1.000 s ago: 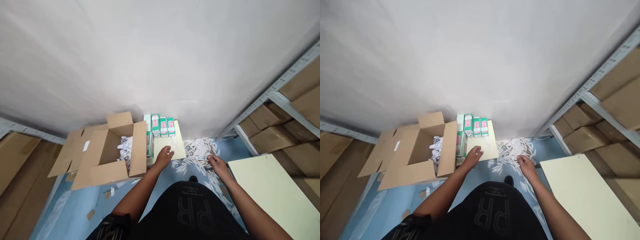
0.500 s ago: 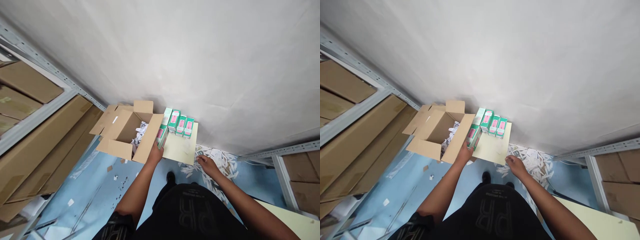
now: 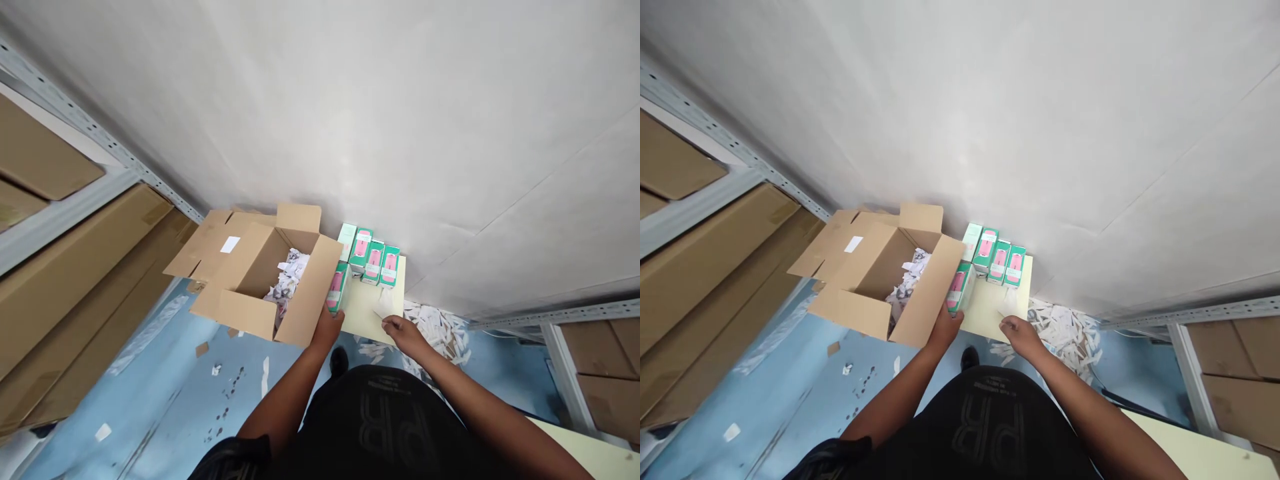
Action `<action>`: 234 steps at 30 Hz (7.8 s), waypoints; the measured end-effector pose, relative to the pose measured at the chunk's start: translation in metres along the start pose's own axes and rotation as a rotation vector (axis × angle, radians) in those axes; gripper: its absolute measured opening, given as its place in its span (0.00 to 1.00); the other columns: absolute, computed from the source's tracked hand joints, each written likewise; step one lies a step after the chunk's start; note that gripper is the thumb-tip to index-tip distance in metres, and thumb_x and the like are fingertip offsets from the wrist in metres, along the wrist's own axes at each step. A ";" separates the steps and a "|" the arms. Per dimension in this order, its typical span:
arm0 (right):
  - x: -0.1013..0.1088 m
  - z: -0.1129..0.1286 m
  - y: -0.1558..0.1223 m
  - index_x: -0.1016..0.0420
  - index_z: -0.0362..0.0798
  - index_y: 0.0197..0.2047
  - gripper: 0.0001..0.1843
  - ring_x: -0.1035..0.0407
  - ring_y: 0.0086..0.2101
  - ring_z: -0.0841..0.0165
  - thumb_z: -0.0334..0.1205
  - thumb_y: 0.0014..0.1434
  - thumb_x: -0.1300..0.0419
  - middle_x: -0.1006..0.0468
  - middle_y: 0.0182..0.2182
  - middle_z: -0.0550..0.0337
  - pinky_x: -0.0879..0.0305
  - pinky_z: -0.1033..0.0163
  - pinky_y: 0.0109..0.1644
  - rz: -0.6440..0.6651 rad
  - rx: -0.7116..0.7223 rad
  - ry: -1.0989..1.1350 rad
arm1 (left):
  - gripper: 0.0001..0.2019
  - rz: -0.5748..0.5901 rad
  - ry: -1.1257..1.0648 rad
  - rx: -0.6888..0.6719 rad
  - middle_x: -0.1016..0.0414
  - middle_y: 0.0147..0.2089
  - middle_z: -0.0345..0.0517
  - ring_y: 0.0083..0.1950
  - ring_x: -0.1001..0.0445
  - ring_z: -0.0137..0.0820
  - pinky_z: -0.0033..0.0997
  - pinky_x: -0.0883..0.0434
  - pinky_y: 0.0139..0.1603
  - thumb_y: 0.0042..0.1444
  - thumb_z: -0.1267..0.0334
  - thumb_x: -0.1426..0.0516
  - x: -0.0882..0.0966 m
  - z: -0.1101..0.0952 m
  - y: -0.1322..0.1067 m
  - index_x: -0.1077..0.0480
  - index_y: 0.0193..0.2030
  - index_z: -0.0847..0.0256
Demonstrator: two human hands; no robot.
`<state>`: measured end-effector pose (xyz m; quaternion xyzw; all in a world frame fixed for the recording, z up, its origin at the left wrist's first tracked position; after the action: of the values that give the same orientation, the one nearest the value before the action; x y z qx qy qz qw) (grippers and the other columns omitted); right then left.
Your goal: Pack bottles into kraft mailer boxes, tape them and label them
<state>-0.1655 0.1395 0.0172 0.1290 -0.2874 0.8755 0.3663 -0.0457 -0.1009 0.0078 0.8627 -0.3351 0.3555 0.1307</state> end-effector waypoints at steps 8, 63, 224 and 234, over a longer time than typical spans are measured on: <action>-0.011 0.023 0.030 0.26 0.52 0.50 0.25 0.22 0.42 0.60 0.61 0.58 0.37 0.18 0.48 0.53 0.27 0.59 0.40 -0.025 -0.191 0.441 | 0.32 0.375 -0.578 0.178 0.25 0.63 0.54 0.64 0.27 0.45 0.46 0.32 0.67 0.54 0.60 0.37 -0.007 0.003 -0.054 0.34 0.67 0.60; 0.105 -0.377 -0.470 0.36 0.50 0.66 0.37 0.24 0.51 0.50 0.44 0.55 0.32 0.21 0.55 0.45 0.27 0.47 0.54 -1.176 -0.582 0.137 | 0.28 1.484 0.192 -1.096 0.24 0.57 0.53 0.53 0.23 0.41 0.40 0.28 0.56 0.53 0.63 0.36 -0.312 -0.368 -0.509 0.31 0.61 0.59; 0.201 -0.238 -0.619 0.33 0.48 0.58 0.30 0.27 0.56 0.56 0.47 0.54 0.33 0.21 0.51 0.48 0.31 0.48 0.61 -2.137 -0.436 0.499 | 0.13 1.594 0.232 -1.289 0.22 0.33 0.42 0.38 0.24 0.35 0.31 0.36 0.36 0.65 0.51 0.44 -0.339 -0.389 -0.513 0.29 0.34 0.57; 0.200 -0.268 -0.555 0.35 0.50 0.62 0.30 0.26 0.48 0.58 0.45 0.58 0.35 0.26 0.52 0.48 0.26 0.50 0.54 -1.722 -0.494 0.000 | 0.08 1.794 0.207 -0.895 0.19 0.32 0.41 0.35 0.20 0.33 0.29 0.30 0.36 0.63 0.60 0.46 -0.371 -0.360 -0.511 0.30 0.33 0.57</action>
<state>0.0879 0.7277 0.1169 0.2172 -0.2714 0.2105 0.9137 -0.0860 0.6253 0.0109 0.1285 -0.9503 0.2374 0.1552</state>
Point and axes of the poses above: each hand's wrist, its own y-axis towards the middle knuckle, its own x-axis out of the back of the hand, z = x × y, the point moved 4 cm from there along y, towards the middle knuckle
